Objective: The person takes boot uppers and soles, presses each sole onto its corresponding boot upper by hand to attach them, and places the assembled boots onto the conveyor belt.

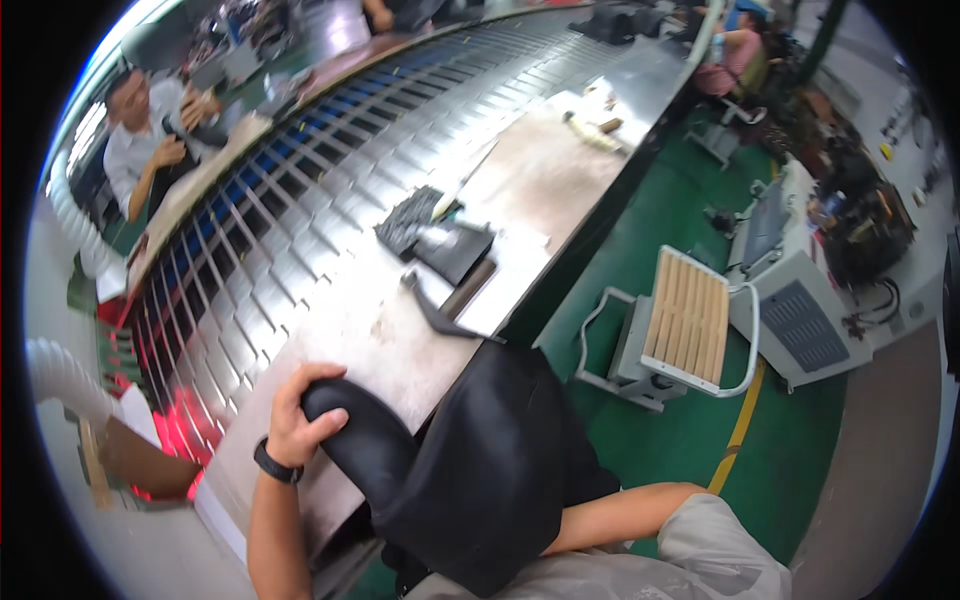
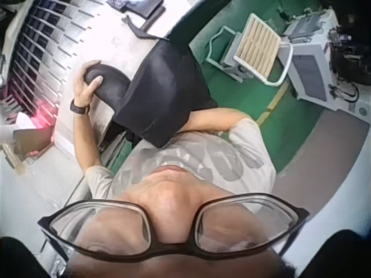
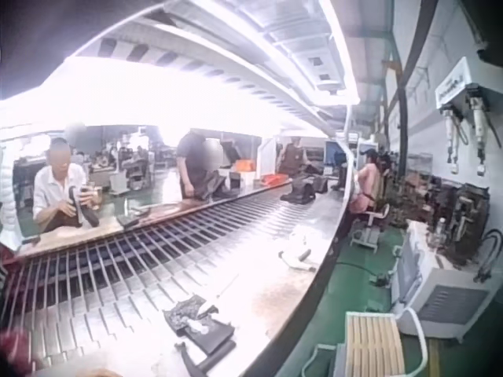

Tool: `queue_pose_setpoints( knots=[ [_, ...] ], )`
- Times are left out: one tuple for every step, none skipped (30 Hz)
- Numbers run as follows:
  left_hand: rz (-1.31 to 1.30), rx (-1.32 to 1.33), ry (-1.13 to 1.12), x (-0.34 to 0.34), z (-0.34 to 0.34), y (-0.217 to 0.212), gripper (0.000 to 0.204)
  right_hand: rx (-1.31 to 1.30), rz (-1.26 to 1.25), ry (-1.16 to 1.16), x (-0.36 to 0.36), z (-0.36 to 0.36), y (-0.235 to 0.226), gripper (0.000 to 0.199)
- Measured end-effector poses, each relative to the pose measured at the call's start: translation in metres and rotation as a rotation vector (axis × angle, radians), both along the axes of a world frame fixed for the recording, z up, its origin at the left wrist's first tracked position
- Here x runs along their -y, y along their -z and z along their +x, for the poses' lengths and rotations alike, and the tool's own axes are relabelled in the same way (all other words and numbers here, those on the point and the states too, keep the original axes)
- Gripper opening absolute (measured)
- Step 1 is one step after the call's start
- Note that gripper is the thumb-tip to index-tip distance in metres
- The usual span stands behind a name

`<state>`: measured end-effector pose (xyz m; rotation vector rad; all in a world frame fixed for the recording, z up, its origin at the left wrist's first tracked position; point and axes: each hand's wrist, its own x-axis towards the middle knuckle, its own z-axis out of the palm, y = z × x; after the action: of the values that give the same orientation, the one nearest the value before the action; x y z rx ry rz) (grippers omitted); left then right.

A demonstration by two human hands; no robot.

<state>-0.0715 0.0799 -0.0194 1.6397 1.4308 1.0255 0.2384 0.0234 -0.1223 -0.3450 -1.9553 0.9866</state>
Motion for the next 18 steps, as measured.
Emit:
queue_pose_setpoints(
  knots=[
    [0.019,-0.064,-0.025,0.003,-0.006,0.007,0.056,-0.028,0.019,0.010,-0.005,0.000,-0.021,0.040],
    [0.078,-0.103,-0.039,0.004,-0.010,0.014,0.054,-0.052,0.050,0.023,-0.010,-0.001,-0.043,0.038],
    [0.131,-0.140,-0.057,0.006,-0.012,0.021,0.053,-0.080,0.084,0.035,-0.015,-0.003,-0.067,0.035],
    [0.156,-0.137,-0.047,0.008,-0.014,0.029,0.053,-0.105,0.119,0.052,-0.020,-0.004,-0.092,0.033],
    [0.122,-0.046,-0.125,0.011,-0.015,0.036,0.046,-0.130,0.146,0.059,-0.024,-0.008,-0.116,0.030],
    [0.084,0.051,-0.193,0.008,-0.017,0.043,0.040,-0.148,0.174,0.074,-0.029,-0.013,-0.140,0.028],
    [0.099,0.056,-0.195,0.007,-0.022,0.048,0.040,-0.160,0.183,0.070,-0.033,-0.021,-0.159,0.027],
    [0.150,0.119,-0.242,0.006,-0.027,0.051,0.034,-0.172,0.174,0.071,-0.039,-0.030,-0.178,0.025],
    [0.201,0.182,-0.294,0.007,-0.034,0.058,0.028,-0.178,0.143,0.055,-0.043,-0.042,-0.195,0.024],
    [0.209,0.176,-0.286,0.010,-0.068,0.086,0.026,-0.182,0.083,0.024,-0.049,-0.057,-0.211,0.024],
    [0.239,0.238,-0.335,0.006,-0.069,0.088,0.029,-0.184,-0.009,0.006,-0.057,-0.070,-0.221,0.024],
    [0.177,0.444,-0.388,0.004,-0.072,0.083,0.029,-0.214,-0.179,-0.045,-0.069,-0.084,-0.232,0.025],
    [0.110,0.652,-0.435,0.001,-0.072,0.075,0.030,-0.241,-0.351,-0.093,-0.080,-0.094,-0.243,0.028],
    [0.116,0.659,-0.439,-0.001,-0.071,0.065,0.030,-0.216,-0.482,-0.081,-0.093,-0.101,-0.257,0.033],
    [0.097,0.747,-0.587,0.000,-0.074,0.065,0.028,-0.149,-0.610,-0.072,-0.109,-0.124,-0.270,0.040],
    [0.079,0.804,-0.721,0.000,-0.072,0.061,0.027,-0.086,-0.575,-0.002,-0.128,-0.138,-0.286,0.043],
    [0.086,0.813,-0.728,0.002,-0.076,0.064,0.027,-0.029,-0.542,0.068,-0.147,-0.155,-0.301,0.048],
    [0.076,0.832,-0.718,0.003,-0.083,0.068,0.025,-0.022,-0.527,0.136,-0.166,-0.175,-0.313,0.052]
  ],
)
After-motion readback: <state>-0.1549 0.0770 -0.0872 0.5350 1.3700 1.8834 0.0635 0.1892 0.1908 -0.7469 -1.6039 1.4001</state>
